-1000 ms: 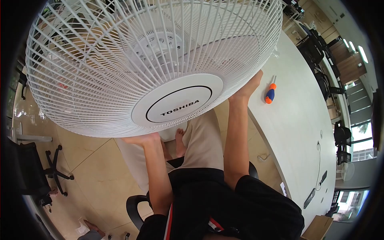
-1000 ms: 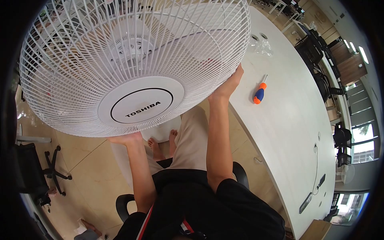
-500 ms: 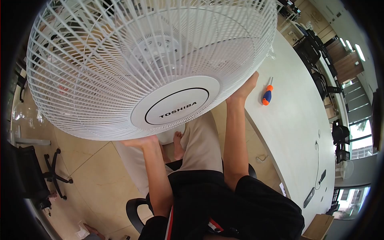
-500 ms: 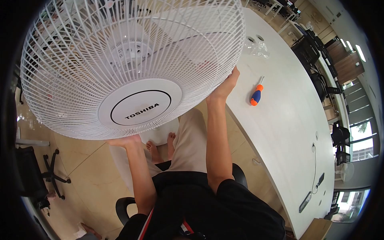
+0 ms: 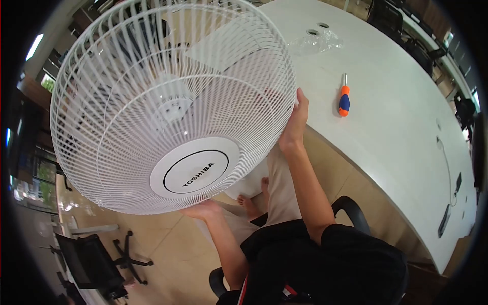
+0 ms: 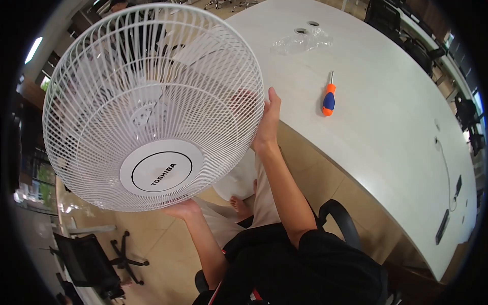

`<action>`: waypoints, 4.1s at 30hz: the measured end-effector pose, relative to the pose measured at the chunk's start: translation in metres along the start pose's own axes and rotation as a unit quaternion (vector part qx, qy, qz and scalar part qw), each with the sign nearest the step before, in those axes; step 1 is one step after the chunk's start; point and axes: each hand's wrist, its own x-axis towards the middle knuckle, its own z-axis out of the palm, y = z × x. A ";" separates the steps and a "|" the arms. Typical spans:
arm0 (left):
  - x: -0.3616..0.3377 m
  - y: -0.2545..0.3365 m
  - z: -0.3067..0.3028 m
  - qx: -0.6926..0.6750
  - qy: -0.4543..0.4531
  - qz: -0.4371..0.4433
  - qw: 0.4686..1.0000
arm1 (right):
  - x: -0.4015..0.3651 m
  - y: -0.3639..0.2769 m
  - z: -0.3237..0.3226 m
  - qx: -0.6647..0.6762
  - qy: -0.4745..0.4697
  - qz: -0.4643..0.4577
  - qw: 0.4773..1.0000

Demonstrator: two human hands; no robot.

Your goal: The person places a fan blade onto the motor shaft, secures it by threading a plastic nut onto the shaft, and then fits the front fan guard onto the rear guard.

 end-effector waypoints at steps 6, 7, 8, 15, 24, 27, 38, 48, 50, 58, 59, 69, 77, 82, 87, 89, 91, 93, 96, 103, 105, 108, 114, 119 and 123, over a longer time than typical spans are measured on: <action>0.019 0.026 -0.030 0.103 -0.008 0.091 0.990 | 0.000 0.024 -0.017 0.000 0.008 0.006 1.000; 0.036 0.053 -0.048 0.181 0.001 0.139 0.974 | 0.000 0.025 -0.017 0.010 0.009 0.006 1.000; 0.056 0.077 -0.057 0.255 0.011 0.188 0.948 | 0.002 0.027 -0.018 0.020 0.010 0.005 1.000; -0.036 0.213 0.171 0.329 -0.266 0.644 0.638 | -0.002 0.038 -0.021 0.058 0.021 0.008 0.998; -0.104 0.048 0.320 0.503 -0.585 0.632 0.075 | 0.006 0.062 -0.028 0.120 0.068 0.032 0.990; -0.109 0.025 0.326 0.593 -0.557 0.581 -0.017 | 0.009 0.063 -0.028 0.068 0.104 0.017 0.992; -0.113 0.011 0.340 0.668 -0.532 0.516 -0.066 | 0.011 0.050 -0.022 0.105 0.064 0.034 0.992; -0.117 0.015 0.337 0.645 -0.523 0.551 -0.079 | 0.017 0.055 -0.024 0.109 0.092 -0.006 0.990; -0.113 0.013 0.336 0.640 -0.523 0.559 -0.069 | 0.015 0.054 -0.024 0.089 0.079 0.002 0.993; -0.091 0.104 0.293 0.375 -0.520 0.687 0.340 | -0.023 0.022 0.021 0.051 0.064 0.026 0.996; -0.076 0.128 0.282 0.346 -0.502 0.693 0.385 | -0.019 0.026 0.016 0.069 0.046 0.029 0.996; 0.085 0.265 0.200 0.472 -0.250 0.345 0.772 | 0.004 0.034 -0.012 0.074 0.001 0.001 0.997; 0.075 0.263 0.193 0.444 -0.308 0.314 0.780 | 0.010 0.008 -0.003 -0.019 -0.006 -0.052 0.998; 0.051 0.268 0.191 0.496 -0.307 0.387 0.714 | 0.035 -0.023 0.009 -0.093 -0.052 -0.108 0.988; 0.051 0.267 0.189 0.515 -0.291 0.402 0.699 | 0.036 -0.044 0.039 -0.148 -0.051 -0.129 0.979; 0.052 0.265 0.188 0.513 -0.282 0.413 0.698 | 0.038 -0.041 0.039 -0.169 -0.050 -0.147 0.973; 0.047 0.266 0.189 0.522 -0.268 0.417 0.694 | 0.046 -0.035 0.026 -0.186 -0.060 -0.167 0.966; 0.043 0.266 0.189 0.522 -0.259 0.429 0.690 | 0.054 -0.036 0.018 -0.184 -0.098 -0.166 0.964; 0.036 0.260 0.188 0.505 -0.254 0.455 0.688 | 0.052 -0.036 0.021 -0.163 -0.066 -0.155 0.972; 0.028 0.253 0.193 0.495 -0.276 0.466 0.679 | 0.058 -0.038 0.020 -0.179 -0.028 -0.181 0.967; 0.030 0.251 0.194 0.517 -0.258 0.477 0.663 | 0.057 -0.037 0.023 -0.178 -0.008 -0.191 0.965; 0.037 0.250 0.191 0.534 -0.243 0.497 0.639 | 0.057 -0.036 0.023 -0.185 -0.005 -0.191 0.964; 0.041 0.249 0.191 0.513 -0.270 0.493 0.649 | 0.062 -0.035 0.022 -0.183 -0.046 -0.202 0.961; 0.051 0.240 0.182 0.438 -0.270 0.512 0.688 | 0.081 -0.037 0.004 -0.152 -0.081 -0.211 0.962; 0.054 0.234 0.176 0.389 -0.264 0.524 0.710 | 0.068 -0.036 0.011 -0.197 -0.079 -0.212 0.954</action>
